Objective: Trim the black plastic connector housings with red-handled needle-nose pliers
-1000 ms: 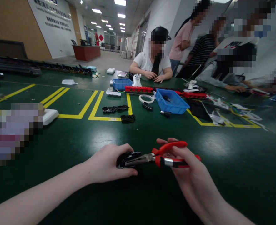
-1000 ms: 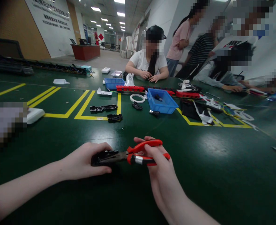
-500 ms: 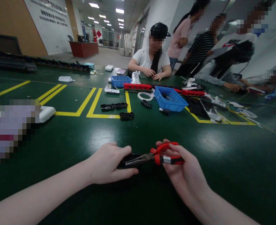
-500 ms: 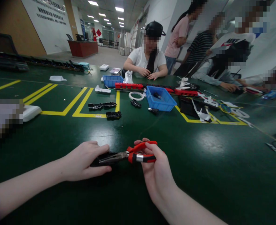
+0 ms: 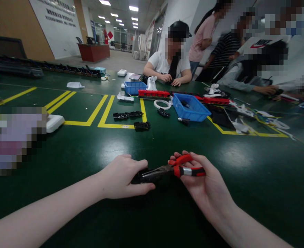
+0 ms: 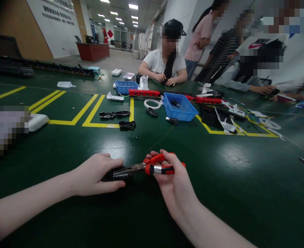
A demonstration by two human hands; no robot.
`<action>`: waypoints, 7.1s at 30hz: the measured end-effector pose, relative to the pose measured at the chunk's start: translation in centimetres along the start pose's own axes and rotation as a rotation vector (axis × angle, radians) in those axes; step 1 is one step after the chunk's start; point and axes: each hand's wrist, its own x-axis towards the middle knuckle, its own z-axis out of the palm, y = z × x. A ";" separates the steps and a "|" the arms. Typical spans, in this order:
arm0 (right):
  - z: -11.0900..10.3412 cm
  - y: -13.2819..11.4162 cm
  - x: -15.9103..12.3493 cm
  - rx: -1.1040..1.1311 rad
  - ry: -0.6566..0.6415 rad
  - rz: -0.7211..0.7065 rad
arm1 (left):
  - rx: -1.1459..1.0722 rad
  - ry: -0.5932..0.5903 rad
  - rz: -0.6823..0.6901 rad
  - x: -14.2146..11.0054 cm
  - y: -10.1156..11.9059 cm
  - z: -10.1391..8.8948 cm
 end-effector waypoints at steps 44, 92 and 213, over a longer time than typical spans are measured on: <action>-0.3 0.6 0.8 -0.067 -0.057 -0.020 | 0.066 -0.039 -0.020 0.0 0.1 -0.3; -0.3 0.6 0.9 -0.036 -0.016 0.058 | -0.003 -0.003 0.052 0.3 -1.2 0.1; -3.9 -4.0 9.7 -1.687 -0.288 -1.172 | 0.121 0.262 0.125 0.0 -1.8 1.3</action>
